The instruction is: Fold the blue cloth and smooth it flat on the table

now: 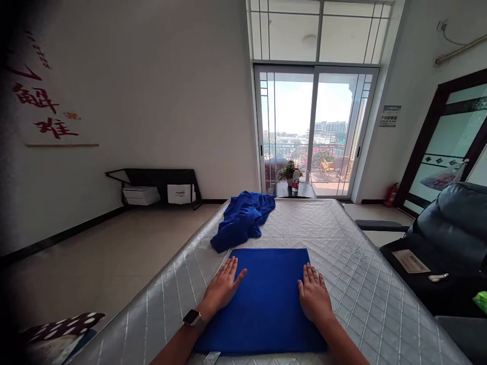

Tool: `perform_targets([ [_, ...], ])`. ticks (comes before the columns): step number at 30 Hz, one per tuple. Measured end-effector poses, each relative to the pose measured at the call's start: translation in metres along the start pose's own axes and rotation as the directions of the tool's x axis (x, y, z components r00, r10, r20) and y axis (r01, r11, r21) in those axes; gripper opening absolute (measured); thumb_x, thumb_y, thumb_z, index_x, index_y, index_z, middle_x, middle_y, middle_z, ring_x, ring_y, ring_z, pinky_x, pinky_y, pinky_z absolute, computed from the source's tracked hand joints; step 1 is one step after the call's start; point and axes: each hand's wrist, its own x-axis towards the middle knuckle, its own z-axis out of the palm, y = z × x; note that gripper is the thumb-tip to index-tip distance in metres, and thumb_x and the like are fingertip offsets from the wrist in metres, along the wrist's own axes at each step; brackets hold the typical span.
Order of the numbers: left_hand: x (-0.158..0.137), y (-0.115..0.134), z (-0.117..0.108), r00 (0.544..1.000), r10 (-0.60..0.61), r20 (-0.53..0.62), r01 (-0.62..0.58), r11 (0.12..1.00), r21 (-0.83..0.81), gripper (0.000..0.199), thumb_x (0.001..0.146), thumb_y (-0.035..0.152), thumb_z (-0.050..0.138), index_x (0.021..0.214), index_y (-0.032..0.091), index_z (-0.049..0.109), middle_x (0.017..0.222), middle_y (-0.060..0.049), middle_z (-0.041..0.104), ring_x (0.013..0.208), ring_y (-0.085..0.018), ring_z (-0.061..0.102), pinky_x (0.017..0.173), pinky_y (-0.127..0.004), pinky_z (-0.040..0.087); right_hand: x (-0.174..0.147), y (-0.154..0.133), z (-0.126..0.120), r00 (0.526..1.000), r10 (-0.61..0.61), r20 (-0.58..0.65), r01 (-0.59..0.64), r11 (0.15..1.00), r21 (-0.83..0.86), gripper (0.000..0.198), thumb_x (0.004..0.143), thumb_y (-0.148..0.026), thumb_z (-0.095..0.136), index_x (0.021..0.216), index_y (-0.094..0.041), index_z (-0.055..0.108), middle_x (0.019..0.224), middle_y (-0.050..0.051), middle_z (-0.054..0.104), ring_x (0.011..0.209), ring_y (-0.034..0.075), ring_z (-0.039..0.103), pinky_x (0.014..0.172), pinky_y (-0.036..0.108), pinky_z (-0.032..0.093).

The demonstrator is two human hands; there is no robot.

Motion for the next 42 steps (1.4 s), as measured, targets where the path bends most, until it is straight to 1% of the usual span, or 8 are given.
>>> perform_targets([
  [6,-0.004,0.032,-0.031,0.993,0.018,-0.119,-0.008,0.996,0.084,0.087,0.095,0.069,0.015,0.147,0.003,0.038,0.154,-0.020,0.035,0.144,-0.030,0.031,0.117,-0.047,0.029,0.001,-0.002,-0.002,1.000,0.022,0.008,-0.022,1.000,-0.004,0.063,0.099,-0.040,0.013,0.154,-0.009,0.016,0.162,0.007,0.012,0.149,0.019,0.009,0.121,0.040,0.007],
  [9,-0.010,0.086,-0.037,0.975,0.224,0.005,-0.224,0.975,0.001,0.081,0.098,0.064,0.015,0.149,0.005,0.037,0.156,-0.017,0.034,0.145,-0.027,0.030,0.117,-0.043,0.030,0.001,-0.002,-0.001,1.000,0.021,-0.004,-0.021,1.000,0.004,0.063,0.099,-0.039,0.014,0.154,-0.009,0.017,0.161,0.007,0.014,0.149,0.019,0.010,0.121,0.040,0.008],
  [12,-0.015,0.153,-0.027,0.905,0.424,0.030,-0.418,0.901,-0.116,0.071,0.101,0.056,0.015,0.151,0.010,0.034,0.157,-0.012,0.033,0.147,-0.022,0.024,0.119,-0.040,0.027,0.000,0.001,0.001,1.000,0.000,-0.022,-0.001,1.000,-0.010,0.063,0.099,-0.037,0.018,0.154,-0.007,0.018,0.161,0.010,0.016,0.149,0.021,0.011,0.121,0.042,0.010],
  [17,-0.012,0.210,-0.002,0.881,0.473,0.010,-0.455,0.852,-0.258,0.067,0.102,0.052,0.012,0.153,0.012,0.028,0.159,-0.011,0.030,0.148,-0.022,0.019,0.121,-0.043,0.024,-0.002,0.007,0.006,0.997,-0.071,-0.024,0.069,0.996,-0.059,0.060,0.094,-0.024,0.025,0.153,-0.011,0.025,0.161,0.008,0.013,0.149,0.023,0.010,0.121,0.043,0.010],
  [21,-0.013,0.179,-0.005,0.909,0.408,0.083,-0.379,0.894,-0.237,0.069,0.102,0.053,0.011,0.153,0.010,0.029,0.159,-0.012,0.029,0.148,-0.023,0.019,0.121,-0.043,0.022,0.000,0.005,0.004,0.998,-0.050,-0.036,0.049,0.998,-0.028,0.061,0.098,-0.033,0.020,0.154,-0.009,0.022,0.161,0.009,0.015,0.149,0.023,0.012,0.121,0.044,0.010],
  [26,-0.025,0.092,-0.020,0.953,0.252,0.167,-0.235,0.965,-0.116,0.074,0.100,0.060,0.013,0.153,0.011,0.028,0.159,-0.011,0.026,0.148,-0.023,0.020,0.121,-0.043,0.022,0.000,0.001,0.001,1.000,0.000,-0.021,-0.001,1.000,-0.015,0.063,0.098,-0.036,0.016,0.154,-0.008,0.016,0.161,0.009,0.015,0.149,0.020,0.011,0.121,0.042,0.008],
  [31,-0.040,0.022,-0.015,0.989,0.086,0.117,-0.083,0.996,-0.026,0.078,0.099,0.064,0.015,0.153,0.010,0.027,0.159,-0.012,0.026,0.148,-0.024,0.022,0.121,-0.044,0.021,0.001,0.002,0.005,1.000,0.002,-0.030,-0.002,1.000,-0.006,0.063,0.098,-0.037,0.015,0.154,-0.008,0.016,0.161,0.007,0.013,0.149,0.020,0.011,0.121,0.042,0.007],
  [42,-0.044,0.013,-0.018,0.996,0.074,0.056,-0.073,0.997,-0.022,0.074,0.099,0.059,0.018,0.152,0.010,0.031,0.158,-0.013,0.030,0.147,-0.025,0.024,0.120,-0.045,0.024,0.000,0.001,0.003,0.998,-0.012,-0.062,0.011,1.000,-0.022,0.063,0.098,-0.037,0.016,0.153,-0.007,0.023,0.160,0.010,0.019,0.149,0.021,0.014,0.121,0.043,0.011],
])
